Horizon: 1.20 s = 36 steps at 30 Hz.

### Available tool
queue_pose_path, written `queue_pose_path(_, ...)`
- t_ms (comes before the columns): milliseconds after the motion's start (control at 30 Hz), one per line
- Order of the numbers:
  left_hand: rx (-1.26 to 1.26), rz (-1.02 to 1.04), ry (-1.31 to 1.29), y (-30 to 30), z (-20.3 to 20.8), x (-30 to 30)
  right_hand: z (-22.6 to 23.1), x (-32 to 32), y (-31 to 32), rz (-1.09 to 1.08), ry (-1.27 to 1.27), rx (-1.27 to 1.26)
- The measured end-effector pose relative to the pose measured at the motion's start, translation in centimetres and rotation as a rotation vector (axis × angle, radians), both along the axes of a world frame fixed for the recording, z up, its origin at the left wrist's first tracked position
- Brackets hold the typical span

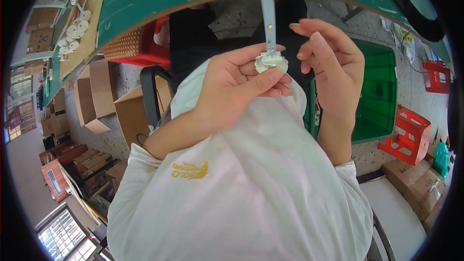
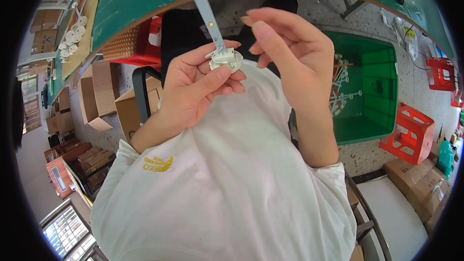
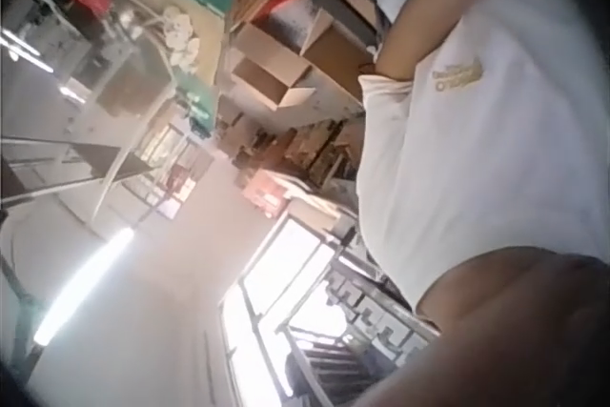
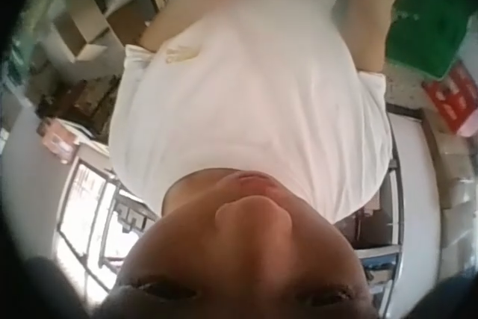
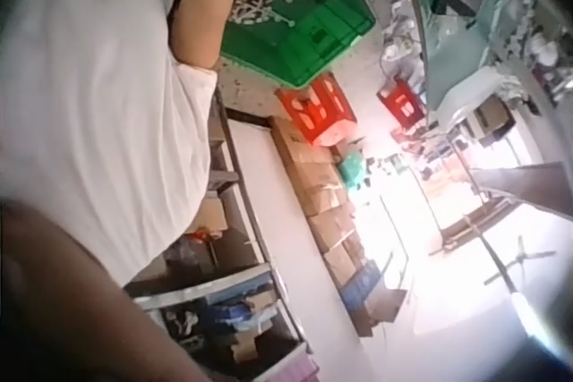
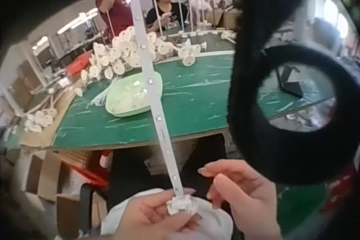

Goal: Assembling LED strips into plastic bases and securing them with cable ties at a factory workstation.

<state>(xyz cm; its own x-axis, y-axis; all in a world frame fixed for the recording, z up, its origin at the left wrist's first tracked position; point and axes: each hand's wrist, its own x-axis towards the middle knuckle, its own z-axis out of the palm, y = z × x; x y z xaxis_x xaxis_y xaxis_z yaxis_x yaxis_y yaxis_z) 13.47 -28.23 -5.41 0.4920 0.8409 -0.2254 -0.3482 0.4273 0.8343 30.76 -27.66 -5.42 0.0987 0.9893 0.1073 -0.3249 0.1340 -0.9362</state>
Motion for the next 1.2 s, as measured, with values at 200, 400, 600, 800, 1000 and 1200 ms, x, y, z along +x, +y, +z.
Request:
queue_pose_path(200, 0.004, 0.075, 0.019, 0.2, 0.3, 0.2, -1.0, 1.1, -0.1, 0.009, -0.056, -0.03)
queue_pose_path(400, -0.006, 0.04, 0.01, 0.0, 0.0, 0.1, -1.1, 0.5, -0.3, 0.085, -0.062, -0.05)
queue_pose_path(600, 0.004, 0.032, -0.004, -0.1, -0.1, -0.1, -1.3, 0.4, -0.2, 0.149, -0.052, -0.036)
queue_pose_path(800, -0.008, 0.002, -0.017, -0.1, -0.1, 0.1, -1.4, 0.5, -0.3, 0.122, -0.051, -0.067)
queue_pose_path(1000, 0.0, -0.118, 0.109, -0.1, 0.2, 0.2, -1.4, 0.3, 0.3, 0.126, -0.051, -0.032)
queue_pose_path(1200, -0.035, -0.089, 0.058, -0.4, -0.1, 0.5, -1.5, 0.1, -0.2, 0.075, 0.012, -0.024)
